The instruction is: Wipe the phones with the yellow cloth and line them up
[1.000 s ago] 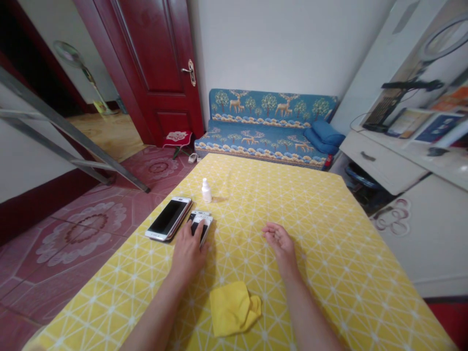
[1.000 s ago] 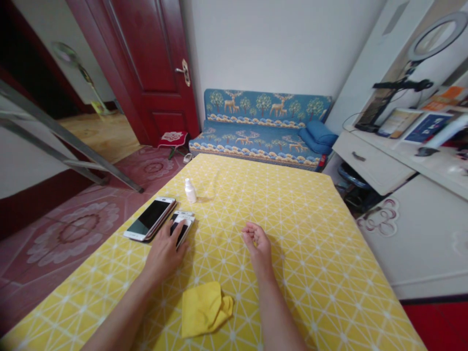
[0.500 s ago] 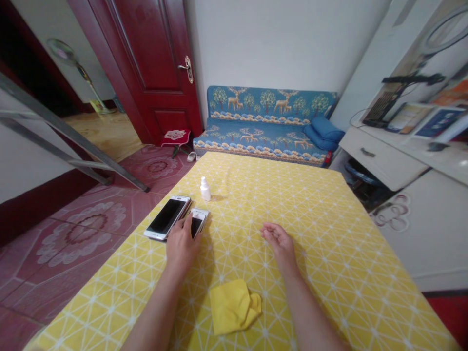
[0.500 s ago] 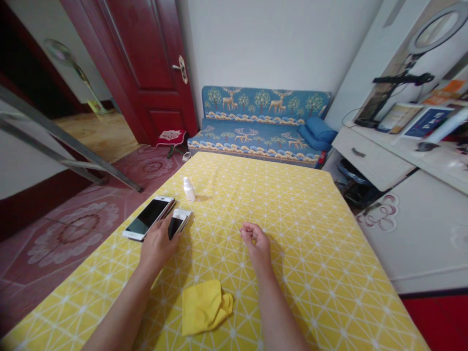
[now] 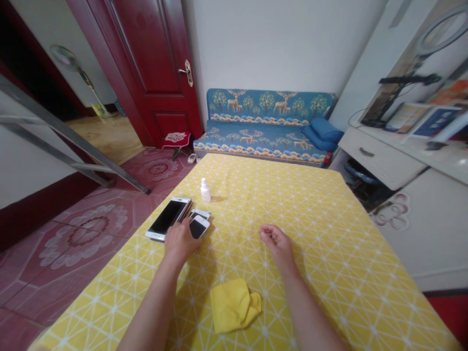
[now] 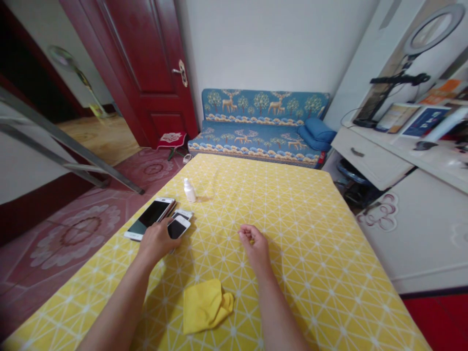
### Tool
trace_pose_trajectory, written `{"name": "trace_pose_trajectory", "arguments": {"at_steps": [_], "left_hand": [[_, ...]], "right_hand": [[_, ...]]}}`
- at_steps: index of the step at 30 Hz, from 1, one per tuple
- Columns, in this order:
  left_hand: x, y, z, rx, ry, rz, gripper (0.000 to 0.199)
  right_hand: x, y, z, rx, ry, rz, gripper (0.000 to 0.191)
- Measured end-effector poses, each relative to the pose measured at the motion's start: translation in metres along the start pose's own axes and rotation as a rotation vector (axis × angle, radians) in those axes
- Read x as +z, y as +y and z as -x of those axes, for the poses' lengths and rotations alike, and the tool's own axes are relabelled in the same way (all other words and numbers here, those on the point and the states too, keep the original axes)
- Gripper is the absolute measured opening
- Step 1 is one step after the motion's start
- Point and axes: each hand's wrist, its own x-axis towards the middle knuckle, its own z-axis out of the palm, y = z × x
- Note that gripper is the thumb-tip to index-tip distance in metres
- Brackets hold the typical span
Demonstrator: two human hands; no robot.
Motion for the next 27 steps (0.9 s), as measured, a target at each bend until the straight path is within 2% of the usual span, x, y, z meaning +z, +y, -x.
{"name": "trace_pose_trajectory", "arguments": {"at_steps": [2, 4, 6, 8, 10, 13, 15, 17, 19, 20, 22, 24, 25, 26, 27], "left_hand": [[-0.003, 0.005, 0.003, -0.049, -0.013, 0.048, 0.057], [-0.006, 0.012, 0.006, -0.131, 0.028, 0.117, 0.058], [-0.009, 0.02, 0.007, -0.185, 0.102, 0.263, 0.062], [-0.009, 0.03, 0.006, -0.192, 0.118, 0.553, 0.062], [-0.005, 0.041, 0.004, -0.2, 0.04, 0.986, 0.055], [0.007, 0.062, 0.004, -0.342, -0.187, 1.653, 0.045], [0.017, 0.078, 0.007, -0.39, -0.298, 1.81, 0.037], [0.028, 0.093, 0.014, -0.406, -0.377, 1.856, 0.03], [0.038, 0.107, 0.023, -0.394, -0.468, 1.944, 0.029], [0.042, 0.112, 0.027, -0.377, -0.56, 2.035, 0.03], [0.047, 0.122, 0.036, -0.369, -0.717, 2.187, 0.035], [0.048, 0.13, 0.044, -0.358, -0.838, 2.273, 0.041], [0.047, 0.133, 0.047, -0.351, -0.881, 2.295, 0.042], [0.046, 0.136, 0.049, -0.348, -0.914, 2.316, 0.041], [0.045, 0.139, 0.051, -0.351, -0.944, 2.338, 0.039]], "right_hand": [[0.001, -0.005, 0.001, -0.036, -0.024, 0.054, 0.028], [0.004, -0.013, 0.004, -0.094, -0.087, 0.12, 0.023], [0.01, -0.024, 0.013, -0.187, -0.217, 0.251, 0.017], [0.018, -0.038, 0.028, -0.296, -0.383, 0.452, 0.022], [0.026, -0.054, 0.046, -0.372, -0.517, 0.637, 0.034], [0.03, -0.074, 0.068, -0.404, -0.668, 0.768, 0.023], [0.024, -0.08, 0.072, -0.362, -0.75, 0.728, 0.021], [0.009, -0.079, 0.065, -0.23, -0.767, 0.597, 0.021], [-0.009, -0.073, 0.052, -0.061, -0.656, 0.422, 0.017], [-0.018, -0.068, 0.046, 0.006, -0.535, 0.329, 0.014], [-0.032, -0.058, 0.035, 0.086, -0.19, 0.156, 0.01], [-0.038, -0.049, 0.029, 0.099, 0.189, 0.042, 0.021], [-0.038, -0.045, 0.029, 0.085, 0.337, 0.022, 0.029], [-0.036, -0.042, 0.031, 0.059, 0.442, 0.03, 0.035], [-0.031, -0.039, 0.034, 0.018, 0.489, 0.064, 0.036]]}}
